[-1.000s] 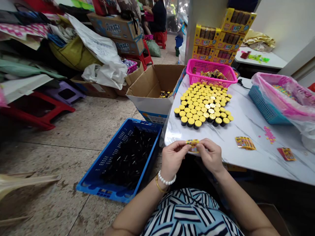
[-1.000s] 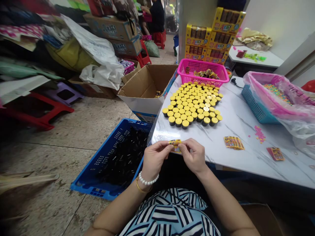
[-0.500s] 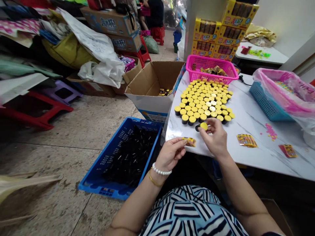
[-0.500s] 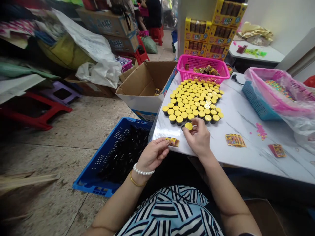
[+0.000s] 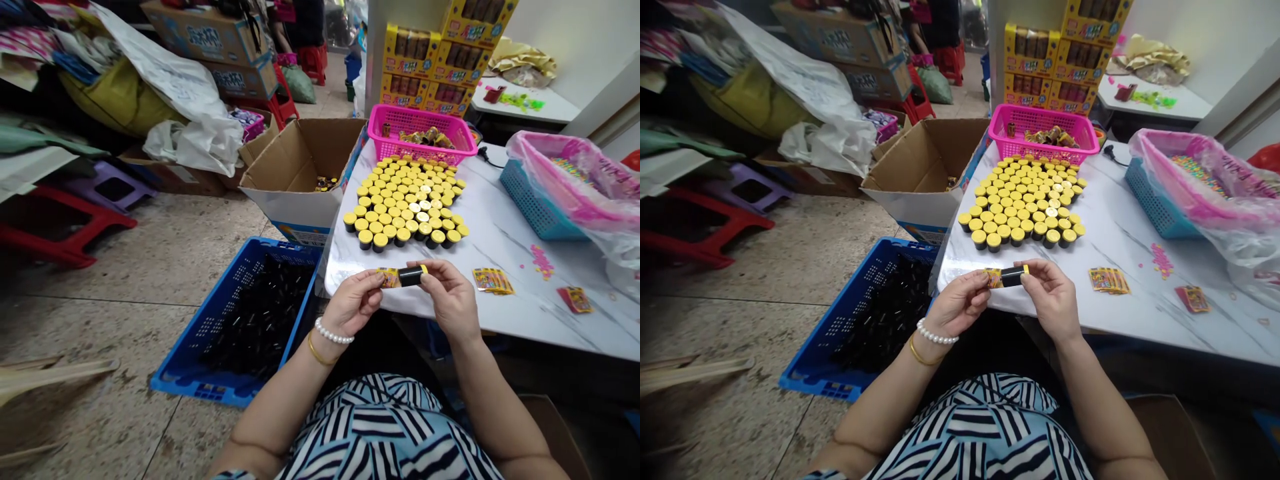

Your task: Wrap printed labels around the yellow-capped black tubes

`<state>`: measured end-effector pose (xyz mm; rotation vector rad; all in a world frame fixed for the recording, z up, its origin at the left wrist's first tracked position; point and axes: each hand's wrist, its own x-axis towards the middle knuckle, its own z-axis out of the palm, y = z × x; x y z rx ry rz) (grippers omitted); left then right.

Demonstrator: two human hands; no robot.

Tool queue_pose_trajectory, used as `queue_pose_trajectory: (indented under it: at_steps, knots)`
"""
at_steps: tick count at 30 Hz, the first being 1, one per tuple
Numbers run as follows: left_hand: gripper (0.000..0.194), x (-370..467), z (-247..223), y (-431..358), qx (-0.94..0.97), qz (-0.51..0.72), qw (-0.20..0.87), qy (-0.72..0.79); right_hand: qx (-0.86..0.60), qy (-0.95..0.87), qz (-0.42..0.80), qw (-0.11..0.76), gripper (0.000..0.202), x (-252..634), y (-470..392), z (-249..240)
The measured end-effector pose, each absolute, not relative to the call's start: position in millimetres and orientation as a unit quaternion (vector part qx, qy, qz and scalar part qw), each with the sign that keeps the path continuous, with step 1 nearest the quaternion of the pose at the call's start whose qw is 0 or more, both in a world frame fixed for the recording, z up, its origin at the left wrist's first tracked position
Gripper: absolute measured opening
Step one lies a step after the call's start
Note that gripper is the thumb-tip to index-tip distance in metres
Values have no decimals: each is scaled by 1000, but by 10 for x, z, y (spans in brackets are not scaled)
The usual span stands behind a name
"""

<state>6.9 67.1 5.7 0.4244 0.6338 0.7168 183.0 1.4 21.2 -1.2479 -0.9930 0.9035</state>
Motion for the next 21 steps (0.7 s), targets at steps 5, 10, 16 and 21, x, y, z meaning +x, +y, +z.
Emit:
queue_pose_trajectory:
  at_steps: [5, 10, 16, 21]
  knots:
    - [30, 94, 2, 683, 189, 346, 873, 288, -571, -489, 311, 581, 25, 1764, -118, 257]
    - [30, 96, -18, 669, 195, 350, 869, 289, -628, -524, 218, 533, 27, 1703, -183, 243]
    - [33, 48, -70, 608, 265, 365, 832, 325, -551, -513, 334, 567, 23, 1677, -97, 209]
    - [42, -66, -36, 558, 308, 444, 759, 363, -524, -523, 294, 604, 27, 1717, -108, 137]
